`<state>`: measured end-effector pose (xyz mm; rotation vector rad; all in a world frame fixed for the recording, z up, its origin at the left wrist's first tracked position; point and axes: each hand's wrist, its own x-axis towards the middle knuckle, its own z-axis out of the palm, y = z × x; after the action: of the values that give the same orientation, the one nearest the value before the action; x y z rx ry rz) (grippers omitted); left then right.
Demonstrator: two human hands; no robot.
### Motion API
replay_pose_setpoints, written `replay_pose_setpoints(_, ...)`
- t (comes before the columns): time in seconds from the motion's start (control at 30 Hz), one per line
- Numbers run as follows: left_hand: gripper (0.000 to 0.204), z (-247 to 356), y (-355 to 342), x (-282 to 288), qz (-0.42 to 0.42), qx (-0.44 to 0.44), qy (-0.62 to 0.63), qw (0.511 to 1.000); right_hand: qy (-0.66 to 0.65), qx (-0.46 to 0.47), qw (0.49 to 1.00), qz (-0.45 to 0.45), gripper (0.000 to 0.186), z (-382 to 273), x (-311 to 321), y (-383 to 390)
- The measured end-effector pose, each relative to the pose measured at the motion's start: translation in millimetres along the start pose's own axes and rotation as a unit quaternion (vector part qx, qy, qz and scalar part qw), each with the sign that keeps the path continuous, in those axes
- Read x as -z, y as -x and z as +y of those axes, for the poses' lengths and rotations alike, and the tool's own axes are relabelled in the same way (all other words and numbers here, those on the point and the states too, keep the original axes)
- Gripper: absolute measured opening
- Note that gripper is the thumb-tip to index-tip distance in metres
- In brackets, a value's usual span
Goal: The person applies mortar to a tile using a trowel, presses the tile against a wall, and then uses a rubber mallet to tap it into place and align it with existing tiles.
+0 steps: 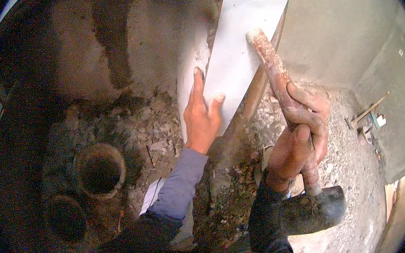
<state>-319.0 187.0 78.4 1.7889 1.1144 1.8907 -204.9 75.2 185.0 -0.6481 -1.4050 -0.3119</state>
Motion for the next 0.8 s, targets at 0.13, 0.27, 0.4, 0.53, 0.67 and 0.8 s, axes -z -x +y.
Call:
replay_pose_setpoints(0.13, 0.077, 10.8, 2.4, 5.1, -0.041, 0.053, 0.036, 0.997, -0.031, 0.081, 0.996, 0.019, 0.051, -10.0, 12.8, 7.5)
replay_pose_setpoints(0.27, 0.077, 5.4, 0.1, 3.9, -0.025, 0.025, 0.033, 0.999, -0.031, 0.035, 0.999, -0.002, 0.042, -3.3, 0.8, 11.8)
replay_pose_setpoints(0.4, 0.077, 11.8, -3.6, 3.5, -0.037, 0.051, 0.058, 0.996, -0.038, -0.033, 0.997, 0.051, 0.045, -11.9, -6.3, 0.3)
replay_pose_setpoints(0.53, 0.077, 11.3, 2.0, -4.0, -0.033, 0.049, 0.042, 0.997, -0.13, 0.058, 0.99, -0.004, 0.038, -12.7, 12.9, 6.7)
replay_pose_setpoints(0.67, 0.076, 8.2, -7.5, 0.7, -0.019, 0.058, 0.048, 0.997, -0.031, 0.008, 0.999, -0.028, 0.033, -4.7, 3.9, -0.9)
replay_pose_setpoints(0.8, 0.074, 6.5, 2.4, 0.2, -0.027, 0.059, 0.038, 0.997, -0.054, 0.045, 0.996, 0.046, 0.036, -19.0, 14.2, 18.3)
